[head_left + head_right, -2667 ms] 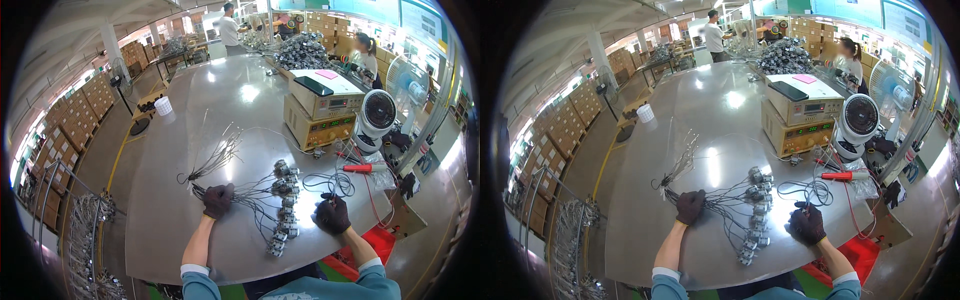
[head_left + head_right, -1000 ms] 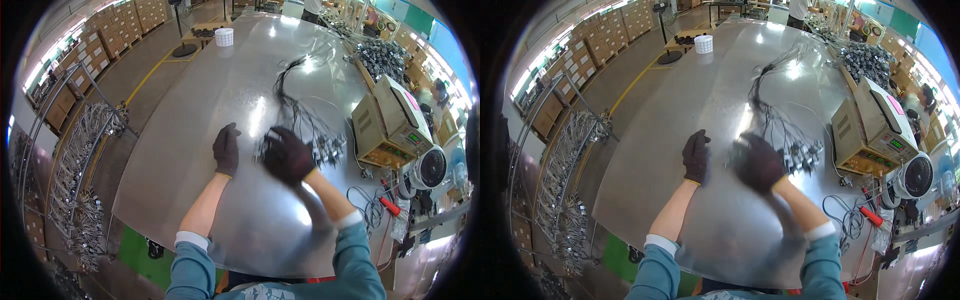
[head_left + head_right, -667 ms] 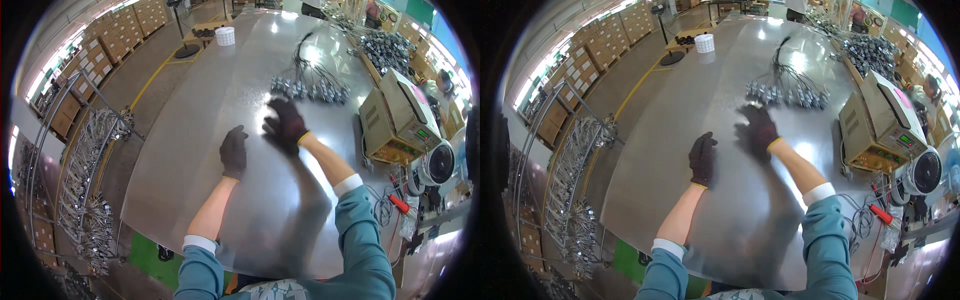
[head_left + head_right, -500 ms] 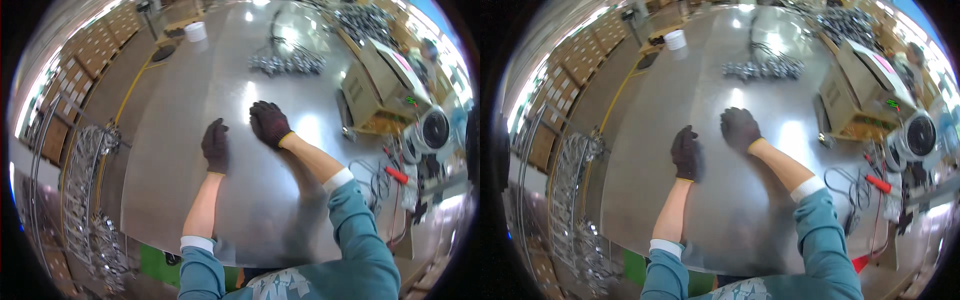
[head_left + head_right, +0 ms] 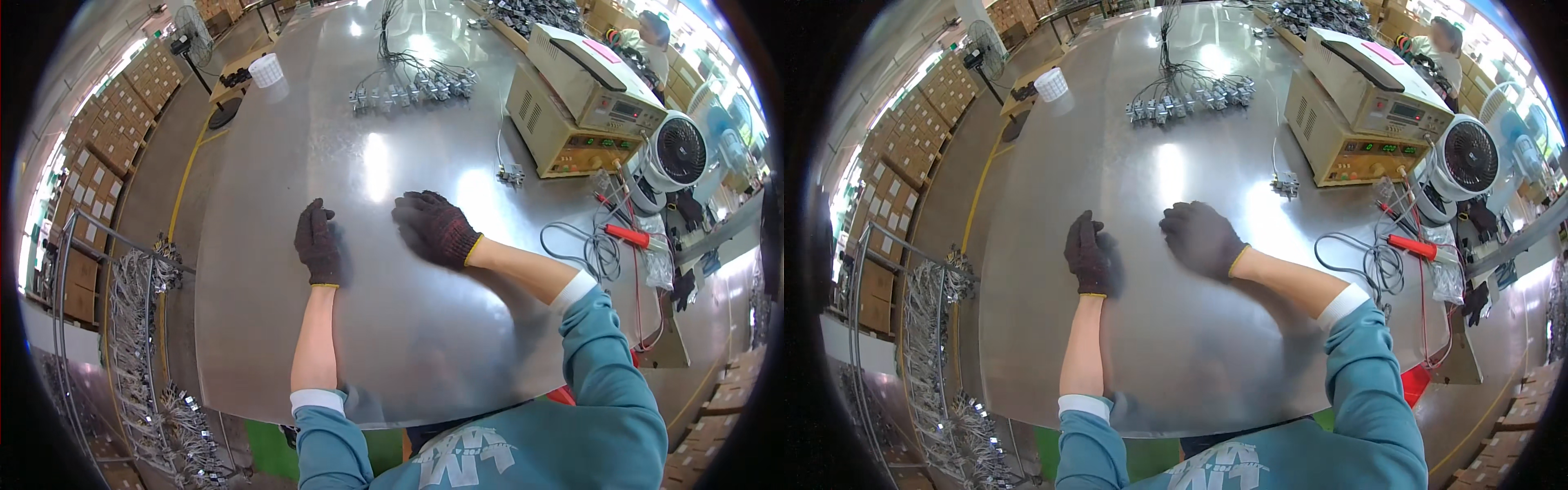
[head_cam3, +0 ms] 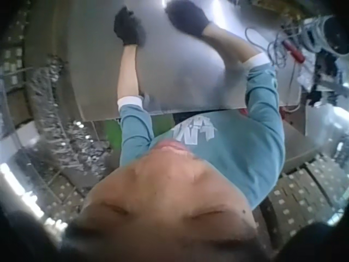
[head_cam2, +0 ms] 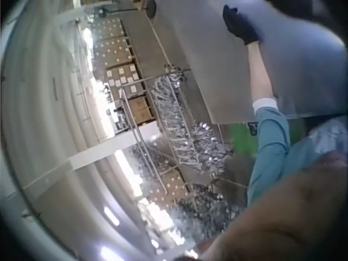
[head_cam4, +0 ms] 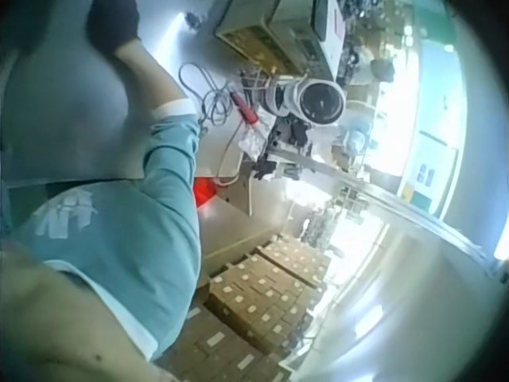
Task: The user is assembling a string of electronic modules connected by wires on a manufacturing workbench.
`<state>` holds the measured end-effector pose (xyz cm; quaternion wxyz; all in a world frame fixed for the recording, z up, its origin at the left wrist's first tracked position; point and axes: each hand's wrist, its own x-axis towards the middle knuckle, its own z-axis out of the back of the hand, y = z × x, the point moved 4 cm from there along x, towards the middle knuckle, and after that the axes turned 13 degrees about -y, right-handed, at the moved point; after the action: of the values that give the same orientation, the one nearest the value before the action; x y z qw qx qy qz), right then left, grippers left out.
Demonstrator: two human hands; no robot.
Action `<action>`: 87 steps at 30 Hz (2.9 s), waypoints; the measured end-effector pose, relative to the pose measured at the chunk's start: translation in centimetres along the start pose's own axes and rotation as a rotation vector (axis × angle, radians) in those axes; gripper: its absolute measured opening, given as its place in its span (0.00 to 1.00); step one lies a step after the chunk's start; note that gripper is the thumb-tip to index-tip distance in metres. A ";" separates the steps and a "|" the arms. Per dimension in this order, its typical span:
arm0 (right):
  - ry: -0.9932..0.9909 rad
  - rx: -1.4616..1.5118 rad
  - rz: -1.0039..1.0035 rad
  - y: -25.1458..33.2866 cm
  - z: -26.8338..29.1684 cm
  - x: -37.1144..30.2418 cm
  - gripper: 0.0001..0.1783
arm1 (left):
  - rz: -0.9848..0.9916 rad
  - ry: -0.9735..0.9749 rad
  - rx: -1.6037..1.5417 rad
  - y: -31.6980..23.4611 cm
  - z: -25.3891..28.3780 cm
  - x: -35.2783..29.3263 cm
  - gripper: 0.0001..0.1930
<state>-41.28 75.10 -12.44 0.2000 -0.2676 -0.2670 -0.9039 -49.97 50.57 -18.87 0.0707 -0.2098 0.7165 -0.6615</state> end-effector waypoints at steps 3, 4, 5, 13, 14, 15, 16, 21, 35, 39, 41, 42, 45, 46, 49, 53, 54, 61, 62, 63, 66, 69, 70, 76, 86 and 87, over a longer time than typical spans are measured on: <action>0.048 -0.186 -0.002 -1.2 2.1 -0.9 0.12 | 0.008 0.014 0.007 -0.5 -0.3 -0.5 0.17; 0.089 -0.258 0.005 -2.2 3.1 -0.8 0.14 | 0.005 0.008 0.008 -0.6 -0.1 -0.4 0.17; 0.100 -0.540 0.097 -2.8 4.0 -1.0 0.18 | -0.018 0.007 0.032 -0.6 0.0 -0.3 0.16; -0.260 -0.509 -0.373 -13.8 11.7 -6.8 0.24 | -0.082 0.044 0.000 -0.9 -0.8 -0.2 0.16; -0.195 -0.514 -0.412 -14.0 11.9 -7.6 0.21 | -0.103 0.046 0.046 -0.9 -0.9 -0.2 0.16; -0.128 -0.513 -0.447 -13.2 11.9 -7.7 0.19 | -0.126 0.042 0.097 -0.8 -0.6 0.0 0.16; -0.126 -0.510 -0.438 -11.0 12.2 -7.5 0.19 | -0.128 0.033 0.096 -0.9 -0.1 0.0 0.16; 0.107 -0.342 -0.130 -1.3 11.7 -8.7 0.10 | -0.182 0.043 0.084 -1.1 0.3 -0.5 0.16; 0.058 -0.097 -0.159 12.6 15.9 -15.0 0.20 | -0.005 0.043 0.046 -1.3 0.1 -1.4 0.17; 0.057 -0.106 -0.091 12.6 15.5 -16.7 0.19 | -0.393 0.077 0.292 2.2 1.1 -0.3 0.15; 0.142 -0.182 -0.052 13.0 15.0 -17.8 0.17 | -0.638 0.006 0.320 0.8 -2.5 -1.4 0.12; 0.172 -0.236 -0.019 13.6 14.5 -18.4 0.16 | -0.604 0.033 0.301 0.4 -3.4 -1.8 0.12; 0.137 -0.249 -0.085 13.3 13.0 -20.1 0.12 | -0.316 0.064 0.099 -1.2 -2.9 -2.7 0.12; 0.122 -0.231 -0.134 13.4 12.9 -19.9 0.11 | -0.306 0.030 0.117 -1.5 -1.9 -2.7 0.12; 0.150 -0.177 -0.125 13.3 11.5 -19.1 0.10 | -0.228 0.048 0.193 -1.0 -0.3 -2.1 0.15; 0.153 -0.217 -0.124 13.5 10.3 -19.2 0.10 | -0.320 -0.006 0.180 -0.8 -1.5 -1.9 0.15; 0.132 -0.233 -0.140 13.1 9.9 -19.5 0.10 | -0.334 0.011 0.188 -1.4 -1.8 -1.7 0.14; 0.135 -0.241 -0.126 14.2 10.2 -20.2 0.10 | -0.230 0.063 0.161 -1.4 -0.8 -2.7 0.14; 0.138 -0.236 -0.107 14.4 10.0 -20.6 0.10 | -0.246 0.057 0.166 -1.5 -0.4 -2.9 0.15; 0.102 -0.265 -0.078 14.1 10.1 -21.0 0.09 | -0.202 0.065 0.192 -2.1 -0.5 -3.2 0.16; 0.069 -0.308 -0.046 13.9 9.7 -22.0 0.08 | -0.241 0.089 0.212 -2.7 -0.6 -3.4 0.16; 0.032 -0.316 -0.031 14.6 9.0 -21.9 0.06 | -0.259 0.104 0.286 -3.1 -0.4 -3.1 0.16; -0.018 -0.301 -0.014 15.0 8.9 -21.7 0.05 | -0.265 0.095 0.305 -3.1 0.0 -2.9 0.16; 0.049 -0.286 -0.005 13.6 8.1 -22.1 0.08 | -0.291 0.151 0.351 -4.5 -0.3 -3.9 0.17; 0.182 0.311 -0.186 12.8 8.6 -16.1 0.22 | -0.642 0.232 0.273 -3.2 1.0 -13.8 0.17; 0.137 0.446 -0.160 13.5 8.6 -15.4 0.24 | -0.646 0.228 0.290 -3.6 1.9 -14.8 0.17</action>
<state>-19.23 73.03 -10.36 0.1995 -0.1331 -0.4659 -0.8517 -35.13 54.52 -18.18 -0.1932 -0.3378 0.5155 -0.7634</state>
